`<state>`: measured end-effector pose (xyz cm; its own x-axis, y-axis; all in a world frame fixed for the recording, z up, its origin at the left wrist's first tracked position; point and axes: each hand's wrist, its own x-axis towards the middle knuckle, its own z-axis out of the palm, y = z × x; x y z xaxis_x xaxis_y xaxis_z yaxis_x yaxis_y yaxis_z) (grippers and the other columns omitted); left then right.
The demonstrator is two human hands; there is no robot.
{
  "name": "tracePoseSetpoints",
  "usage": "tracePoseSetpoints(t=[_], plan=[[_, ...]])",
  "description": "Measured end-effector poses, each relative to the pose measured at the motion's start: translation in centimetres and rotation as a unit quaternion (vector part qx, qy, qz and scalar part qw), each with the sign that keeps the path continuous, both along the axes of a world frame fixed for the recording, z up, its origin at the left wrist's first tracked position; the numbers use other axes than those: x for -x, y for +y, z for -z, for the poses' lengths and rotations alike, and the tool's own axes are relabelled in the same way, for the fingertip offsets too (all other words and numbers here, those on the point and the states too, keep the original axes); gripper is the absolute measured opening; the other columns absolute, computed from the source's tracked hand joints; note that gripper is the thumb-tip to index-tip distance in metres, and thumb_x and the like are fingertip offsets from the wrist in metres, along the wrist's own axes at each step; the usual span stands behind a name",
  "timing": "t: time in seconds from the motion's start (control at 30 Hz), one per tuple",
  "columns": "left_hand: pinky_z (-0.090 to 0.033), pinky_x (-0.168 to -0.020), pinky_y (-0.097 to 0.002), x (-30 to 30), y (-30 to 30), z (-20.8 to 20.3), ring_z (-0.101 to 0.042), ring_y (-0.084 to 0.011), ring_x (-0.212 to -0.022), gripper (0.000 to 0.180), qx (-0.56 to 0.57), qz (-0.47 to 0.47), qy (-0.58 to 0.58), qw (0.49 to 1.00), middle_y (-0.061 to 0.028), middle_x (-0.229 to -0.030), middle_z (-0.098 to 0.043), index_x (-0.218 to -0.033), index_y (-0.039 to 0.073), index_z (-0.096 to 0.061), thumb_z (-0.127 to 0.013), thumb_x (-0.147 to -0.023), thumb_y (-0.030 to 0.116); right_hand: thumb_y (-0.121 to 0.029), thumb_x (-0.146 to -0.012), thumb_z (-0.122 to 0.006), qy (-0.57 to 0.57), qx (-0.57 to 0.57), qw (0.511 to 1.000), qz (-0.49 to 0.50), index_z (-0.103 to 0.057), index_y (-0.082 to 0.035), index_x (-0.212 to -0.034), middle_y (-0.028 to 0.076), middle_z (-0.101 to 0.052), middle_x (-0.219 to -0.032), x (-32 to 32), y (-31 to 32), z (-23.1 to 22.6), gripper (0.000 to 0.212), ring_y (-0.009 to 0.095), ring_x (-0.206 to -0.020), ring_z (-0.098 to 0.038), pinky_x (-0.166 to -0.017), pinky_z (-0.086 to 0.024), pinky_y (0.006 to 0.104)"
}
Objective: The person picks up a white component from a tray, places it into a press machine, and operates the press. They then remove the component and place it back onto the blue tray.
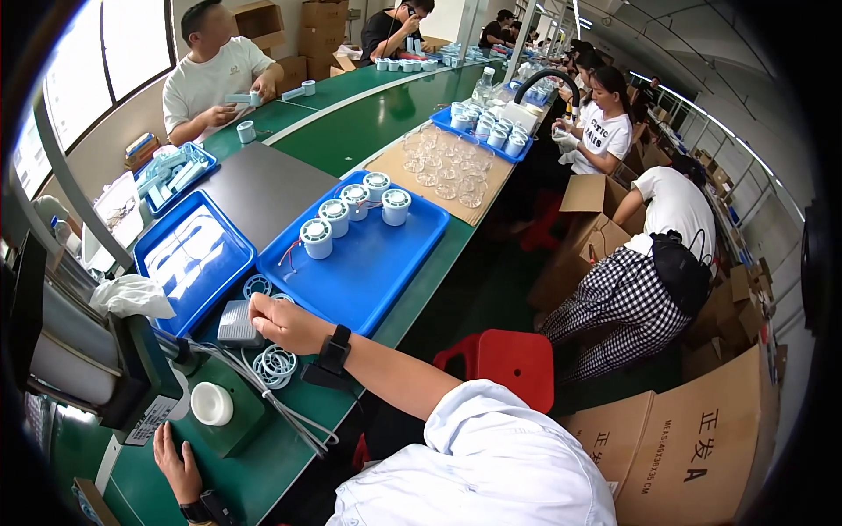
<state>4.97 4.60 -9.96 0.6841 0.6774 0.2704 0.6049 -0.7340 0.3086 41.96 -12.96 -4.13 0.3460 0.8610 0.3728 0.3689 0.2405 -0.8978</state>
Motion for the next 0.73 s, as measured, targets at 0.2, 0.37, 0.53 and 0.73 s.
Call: tracePoseSetpoints(t=[0.2,0.37,0.53,0.73], plan=[[-0.027,-0.108,-0.0428,-0.4,0.0,0.0,-0.039,-0.0354,-0.129,0.048,-0.004,-0.001,-0.004,1.000,-0.0186,-0.138,-0.044,-0.135,0.002,-0.046,-0.052,-0.088,0.012,-0.012,-0.091,-0.046,-0.018,-0.009,1.000,-0.022,-0.054,-0.003,-0.087,0.010,-0.058,-0.073,-0.6,-0.1,0.5,0.012,0.021,-0.068,-0.056,-0.064,-0.044,0.0329],[-0.028,-0.108,-0.0422,-0.5,-0.2,-0.3,-0.040,-0.0354,-0.128,0.046,0.008,0.010,-0.006,1.000,-0.0194,-0.137,-0.044,-0.133,0.001,-0.048,-0.052,-0.088,0.011,-0.012,-0.090,-0.046,-0.015,-0.012,1.000,-0.001,-0.055,-0.003,-0.084,0.009,-0.057,-0.070,-0.5,-0.2,0.4,0.014,0.021,-0.065,-0.055,-0.062,-0.044,0.0331],[-0.027,-0.108,-0.0418,-0.1,0.2,0.0,-0.040,-0.0348,-0.128,0.045,0.041,0.018,-0.027,0.999,-0.0192,-0.137,-0.045,-0.131,0.003,-0.051,-0.054,-0.087,0.008,-0.012,-0.089,-0.046,-0.022,-0.013,1.000,0.012,-0.055,-0.003,-0.083,0.010,-0.057,-0.068,-0.5,-0.4,0.2,0.014,0.020,-0.064,-0.055,-0.060,-0.044,0.0331],[-0.024,-0.111,-0.0410,0.9,1.0,0.4,-0.039,-0.0327,-0.130,0.055,0.061,0.004,-0.023,0.998,-0.0158,-0.140,-0.043,-0.139,0.014,-0.044,-0.058,-0.086,0.009,-0.013,-0.090,-0.047,-0.023,-0.002,1.000,-0.008,-0.056,-0.005,-0.084,0.009,-0.059,-0.070,-0.4,0.0,0.0,0.014,0.019,-0.064,-0.056,-0.060,-0.044,0.0330]])
